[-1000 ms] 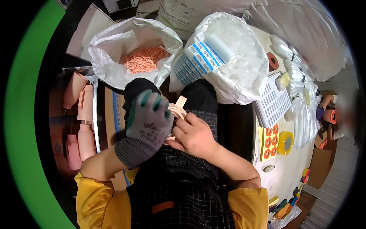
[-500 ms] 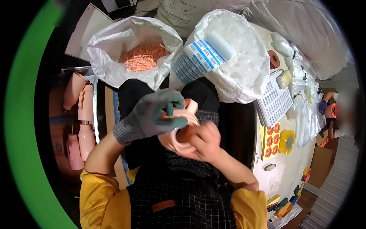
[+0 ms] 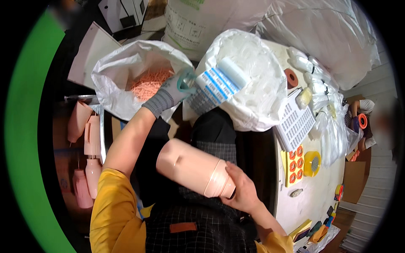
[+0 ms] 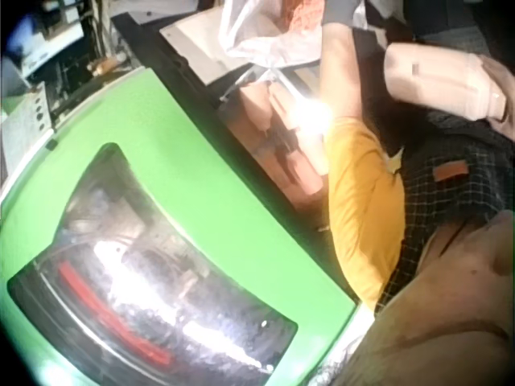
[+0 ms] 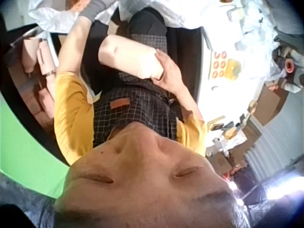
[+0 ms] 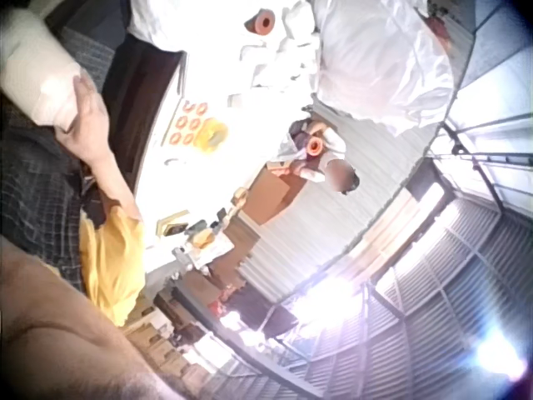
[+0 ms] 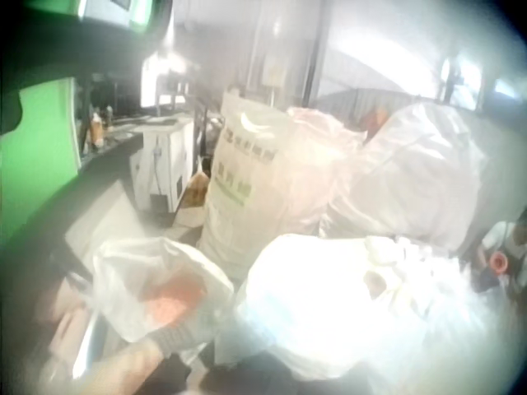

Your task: The person labels plastic containers by applying adhesive stickers from a roll, then inserts smaller plastic components into the containers while working at a floor-level workspace.

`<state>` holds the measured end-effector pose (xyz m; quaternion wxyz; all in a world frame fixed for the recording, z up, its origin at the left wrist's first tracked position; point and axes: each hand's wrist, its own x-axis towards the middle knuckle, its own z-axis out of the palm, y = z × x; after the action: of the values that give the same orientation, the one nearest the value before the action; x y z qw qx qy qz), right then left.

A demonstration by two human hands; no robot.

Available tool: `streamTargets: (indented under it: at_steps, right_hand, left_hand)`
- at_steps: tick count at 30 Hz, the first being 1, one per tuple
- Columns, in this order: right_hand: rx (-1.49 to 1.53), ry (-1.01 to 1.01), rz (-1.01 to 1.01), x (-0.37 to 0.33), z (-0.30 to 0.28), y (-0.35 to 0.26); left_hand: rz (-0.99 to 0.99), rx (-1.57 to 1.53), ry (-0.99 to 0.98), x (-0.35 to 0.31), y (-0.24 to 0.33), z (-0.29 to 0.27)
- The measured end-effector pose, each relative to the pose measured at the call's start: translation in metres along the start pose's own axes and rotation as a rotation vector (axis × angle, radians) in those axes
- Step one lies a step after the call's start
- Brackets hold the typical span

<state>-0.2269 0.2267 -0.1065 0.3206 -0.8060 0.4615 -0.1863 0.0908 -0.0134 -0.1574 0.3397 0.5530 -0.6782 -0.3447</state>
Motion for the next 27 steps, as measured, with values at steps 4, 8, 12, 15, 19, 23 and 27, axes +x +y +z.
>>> streamTargets:
  at_steps: [4, 8, 12, 15, 19, 23, 27]
  right_hand:
    - [0.193, -0.016, 0.14, -0.007, -0.002, 0.009]
    - [0.502, -0.125, 0.354, -0.008, -0.003, 0.011]
    - [0.789, -0.178, 0.46, -0.012, 0.001, 0.018]
    - [0.978, -0.052, 0.434, -0.018, 0.011, 0.022]
    - [0.902, 0.234, 0.34, -0.016, 0.041, 0.008]
    - [0.357, 0.212, 0.188, -0.01, 0.072, 0.004]
    - [0.226, 0.285, 0.084, -0.011, 0.084, 0.004]
  left_hand:
    - [0.165, 0.157, 0.032, 0.004, -0.003, 0.005]
    - [0.276, 0.244, 0.057, -0.003, -0.005, 0.004]
    - [0.259, 0.194, 0.089, -0.013, 0.0, 0.004]
    - [0.263, 0.13, 0.152, -0.03, 0.012, 0.003]
    - [0.268, -0.213, 0.432, -0.091, 0.038, -0.014]
    - [-0.391, -0.862, 0.325, -0.169, 0.047, -0.025]
    - [-0.599, -0.8, 0.326, -0.189, 0.049, -0.018]
